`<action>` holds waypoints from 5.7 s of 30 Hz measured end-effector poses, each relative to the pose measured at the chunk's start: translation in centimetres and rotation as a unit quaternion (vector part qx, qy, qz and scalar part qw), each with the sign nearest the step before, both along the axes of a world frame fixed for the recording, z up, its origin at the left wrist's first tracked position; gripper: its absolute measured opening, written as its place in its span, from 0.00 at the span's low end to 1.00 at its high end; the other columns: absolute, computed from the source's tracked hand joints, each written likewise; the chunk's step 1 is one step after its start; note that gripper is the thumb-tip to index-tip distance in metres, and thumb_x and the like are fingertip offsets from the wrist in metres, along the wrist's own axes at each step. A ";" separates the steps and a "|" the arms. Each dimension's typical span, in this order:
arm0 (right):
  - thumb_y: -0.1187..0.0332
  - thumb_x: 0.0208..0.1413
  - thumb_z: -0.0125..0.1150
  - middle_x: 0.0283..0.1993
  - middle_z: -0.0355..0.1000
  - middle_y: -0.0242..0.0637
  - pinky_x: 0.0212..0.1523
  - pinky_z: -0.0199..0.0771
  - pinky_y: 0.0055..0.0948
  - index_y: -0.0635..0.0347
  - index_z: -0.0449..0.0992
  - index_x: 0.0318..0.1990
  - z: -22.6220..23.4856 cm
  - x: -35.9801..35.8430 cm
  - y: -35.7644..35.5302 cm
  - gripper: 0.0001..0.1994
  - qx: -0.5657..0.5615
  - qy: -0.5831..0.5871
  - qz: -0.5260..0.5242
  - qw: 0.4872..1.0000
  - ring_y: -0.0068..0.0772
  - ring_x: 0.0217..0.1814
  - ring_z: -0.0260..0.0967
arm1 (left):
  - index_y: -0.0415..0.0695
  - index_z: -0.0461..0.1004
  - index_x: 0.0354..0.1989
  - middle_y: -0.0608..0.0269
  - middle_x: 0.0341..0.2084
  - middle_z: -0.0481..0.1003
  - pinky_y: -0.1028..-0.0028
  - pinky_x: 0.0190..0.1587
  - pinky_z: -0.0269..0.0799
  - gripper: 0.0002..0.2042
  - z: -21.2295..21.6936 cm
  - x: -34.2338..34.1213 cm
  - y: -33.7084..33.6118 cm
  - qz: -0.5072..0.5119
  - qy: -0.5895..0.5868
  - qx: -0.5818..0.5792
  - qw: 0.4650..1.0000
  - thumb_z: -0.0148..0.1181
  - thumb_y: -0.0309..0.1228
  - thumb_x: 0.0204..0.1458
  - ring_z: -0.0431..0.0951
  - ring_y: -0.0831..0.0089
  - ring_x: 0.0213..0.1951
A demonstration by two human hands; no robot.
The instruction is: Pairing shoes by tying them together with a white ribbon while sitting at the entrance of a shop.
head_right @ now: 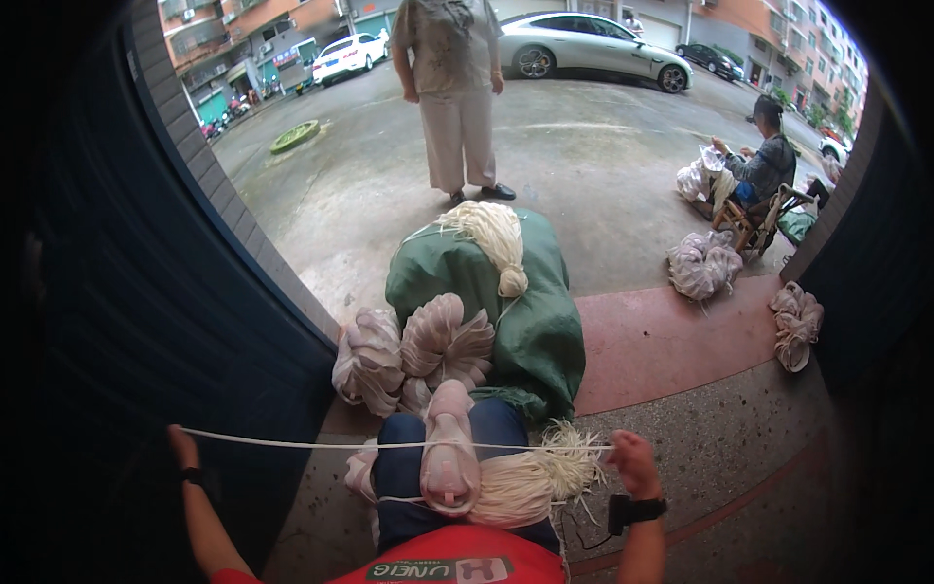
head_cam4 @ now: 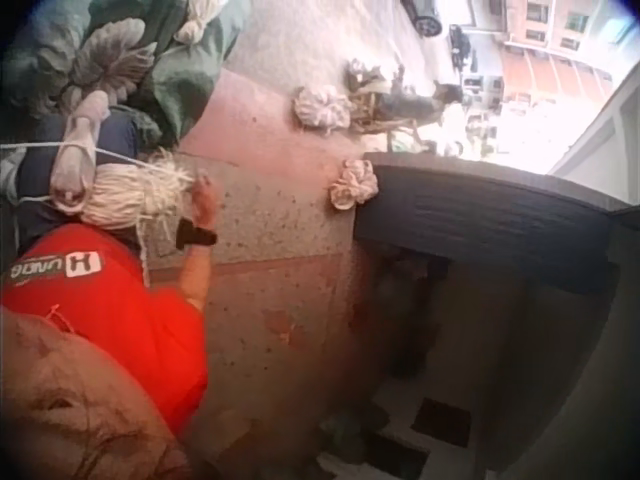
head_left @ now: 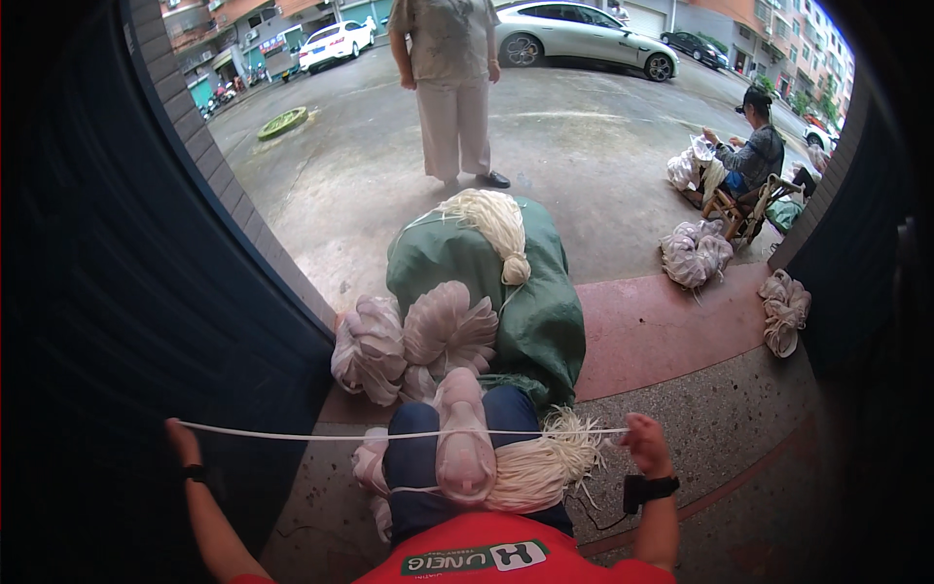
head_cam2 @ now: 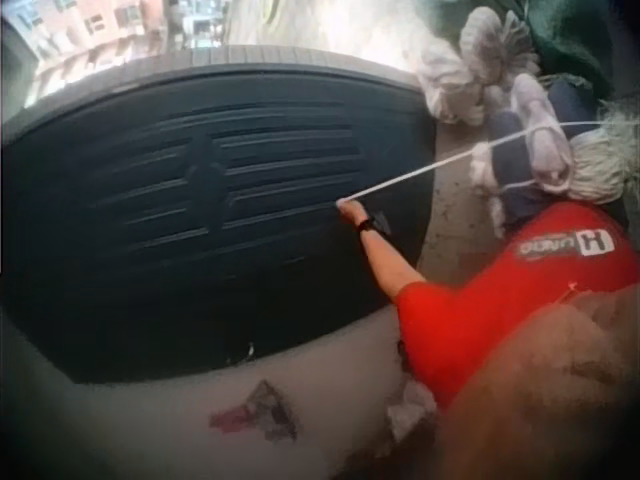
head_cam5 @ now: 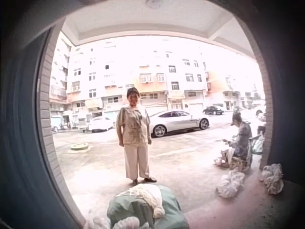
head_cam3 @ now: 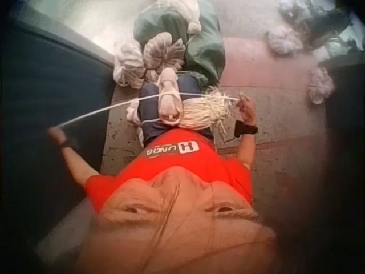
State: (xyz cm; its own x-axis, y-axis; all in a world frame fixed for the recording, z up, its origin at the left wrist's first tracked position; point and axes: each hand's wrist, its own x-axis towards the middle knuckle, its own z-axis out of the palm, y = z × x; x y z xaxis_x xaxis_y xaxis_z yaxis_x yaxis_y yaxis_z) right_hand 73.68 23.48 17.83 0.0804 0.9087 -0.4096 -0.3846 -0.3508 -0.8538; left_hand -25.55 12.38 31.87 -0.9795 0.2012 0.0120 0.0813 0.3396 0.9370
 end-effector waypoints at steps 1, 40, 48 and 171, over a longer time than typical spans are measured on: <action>0.64 0.66 0.64 0.25 0.65 0.21 0.30 0.72 0.26 0.56 0.78 0.40 -0.1 3.0 -1.0 0.07 0.002 0.077 -0.080 0.994 0.16 0.24 0.61 | 0.49 0.70 0.54 0.59 0.37 0.74 0.57 0.39 0.74 0.13 1.6 -2.2 -2.3 0.053 -0.054 0.068 0.995 0.49 0.38 0.64 0.76 0.62 0.37; 0.69 0.55 0.58 0.35 0.76 0.37 0.43 0.69 0.45 0.54 0.79 0.30 -5.7 -23.9 8.1 0.05 0.376 -0.563 0.349 0.648 0.45 0.45 0.71 | 0.38 0.70 0.49 0.57 0.45 0.79 0.76 0.48 0.78 0.09 -16.9 56.3 14.0 -0.533 -0.413 -0.043 0.737 0.54 0.30 0.69 0.81 0.74 0.44; 0.69 0.50 0.60 0.33 0.75 0.34 0.43 0.65 0.42 0.53 0.77 0.29 -4.7 -25.5 8.6 0.02 0.434 -0.622 0.370 0.536 0.39 0.43 0.71 | 0.39 0.69 0.50 0.57 0.45 0.79 0.76 0.44 0.78 0.08 -16.5 56.1 13.6 -0.543 -0.418 -0.021 0.727 0.53 0.30 0.69 0.81 0.74 0.44; 0.60 0.71 0.57 0.49 0.76 0.28 0.51 0.68 0.21 0.67 0.78 0.60 3.1 -28.1 4.6 0.20 0.093 0.055 0.275 0.955 0.18 0.49 0.69 | 0.36 0.81 0.42 0.69 0.26 0.78 0.81 0.30 0.67 0.11 -7.7 54.6 12.9 -0.617 -0.146 -0.014 0.773 0.61 0.33 0.66 0.72 0.86 0.27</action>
